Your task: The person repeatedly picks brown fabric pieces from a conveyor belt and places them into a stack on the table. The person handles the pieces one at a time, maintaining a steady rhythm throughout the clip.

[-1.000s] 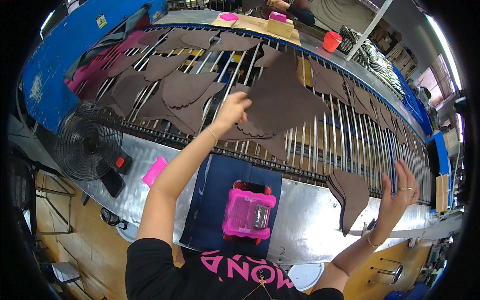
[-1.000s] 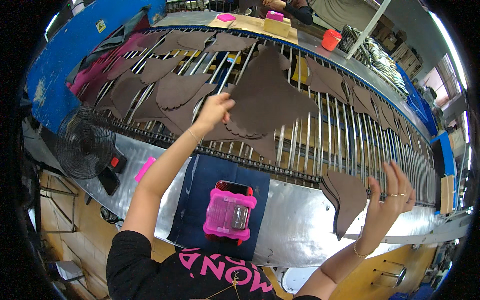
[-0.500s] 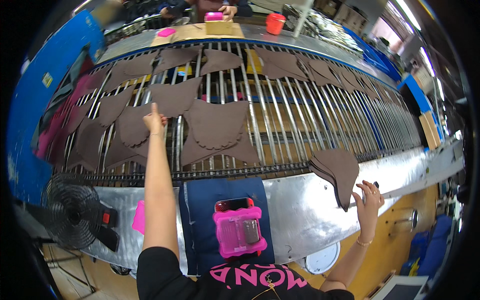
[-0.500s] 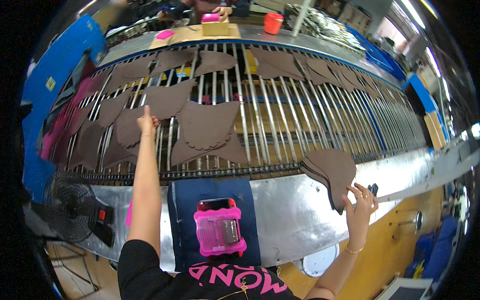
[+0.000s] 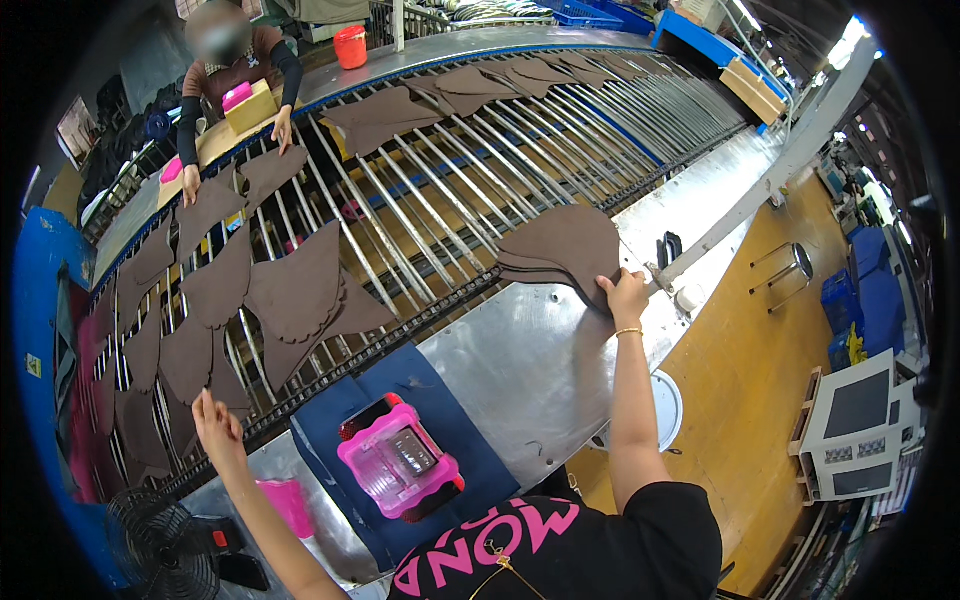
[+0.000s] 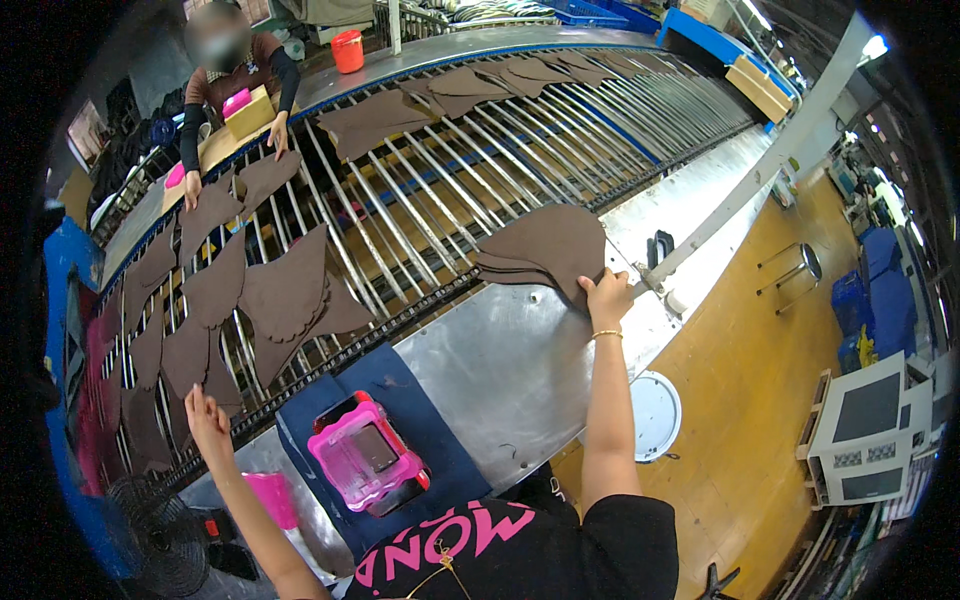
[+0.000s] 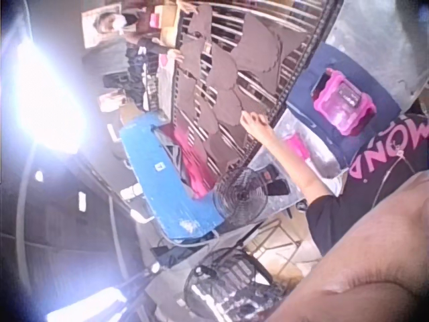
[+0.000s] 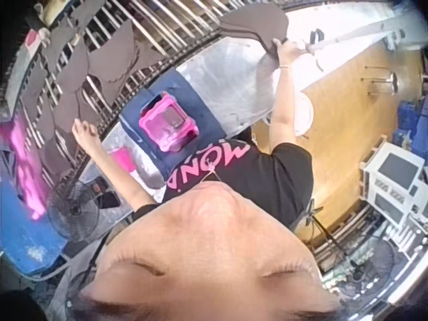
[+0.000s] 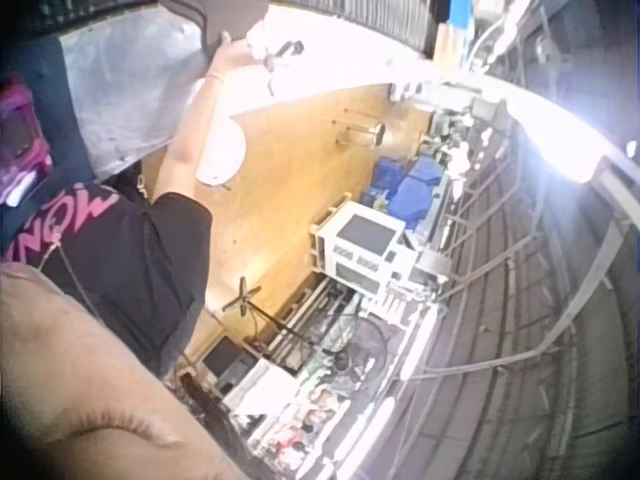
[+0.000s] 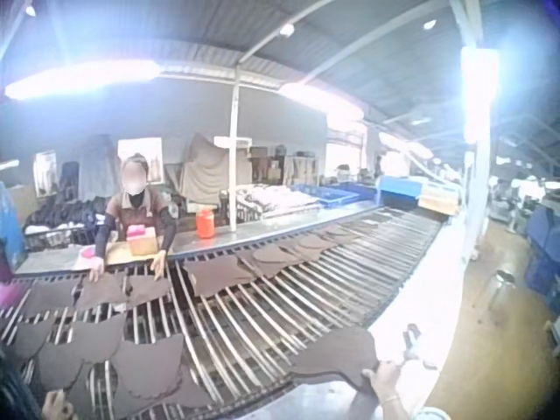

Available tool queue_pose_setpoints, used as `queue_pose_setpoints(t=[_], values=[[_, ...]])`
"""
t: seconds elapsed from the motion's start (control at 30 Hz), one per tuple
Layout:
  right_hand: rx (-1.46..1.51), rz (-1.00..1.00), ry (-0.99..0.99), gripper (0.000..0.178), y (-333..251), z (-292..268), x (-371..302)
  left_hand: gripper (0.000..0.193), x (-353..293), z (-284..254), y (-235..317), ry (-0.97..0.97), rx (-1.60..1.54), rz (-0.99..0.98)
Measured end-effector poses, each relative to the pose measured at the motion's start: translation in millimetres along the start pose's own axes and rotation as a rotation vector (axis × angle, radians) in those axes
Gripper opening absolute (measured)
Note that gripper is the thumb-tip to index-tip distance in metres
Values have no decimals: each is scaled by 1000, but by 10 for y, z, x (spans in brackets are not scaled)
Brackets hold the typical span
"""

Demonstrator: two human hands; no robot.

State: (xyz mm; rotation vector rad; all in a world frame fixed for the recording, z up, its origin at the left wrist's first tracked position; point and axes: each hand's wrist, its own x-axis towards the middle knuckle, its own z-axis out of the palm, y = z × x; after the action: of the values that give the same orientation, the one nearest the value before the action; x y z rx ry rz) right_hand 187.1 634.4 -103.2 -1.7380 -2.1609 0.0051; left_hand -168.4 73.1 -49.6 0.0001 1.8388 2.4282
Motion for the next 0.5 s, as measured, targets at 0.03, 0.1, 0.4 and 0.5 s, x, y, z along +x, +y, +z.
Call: queue_pose_setpoints(t=[0.03, 0.1, 0.4, 0.5], values=[[-13, -10, 47, 51, -68, -19, -67, 20, -97, -95, -6, 23, 11, -1], [-28, 44, 43, 49, -142, -56, -89, 19, -270, -164, -2, 59, 17, -7], [8, 211, -11, 50, -351, -113, -108, 16, -717, -37, -165, 76, 14, -52], [8, 133, -127, 56, -249, -82, 8, 14, -798, 72, -119, 39, -13, -48]])
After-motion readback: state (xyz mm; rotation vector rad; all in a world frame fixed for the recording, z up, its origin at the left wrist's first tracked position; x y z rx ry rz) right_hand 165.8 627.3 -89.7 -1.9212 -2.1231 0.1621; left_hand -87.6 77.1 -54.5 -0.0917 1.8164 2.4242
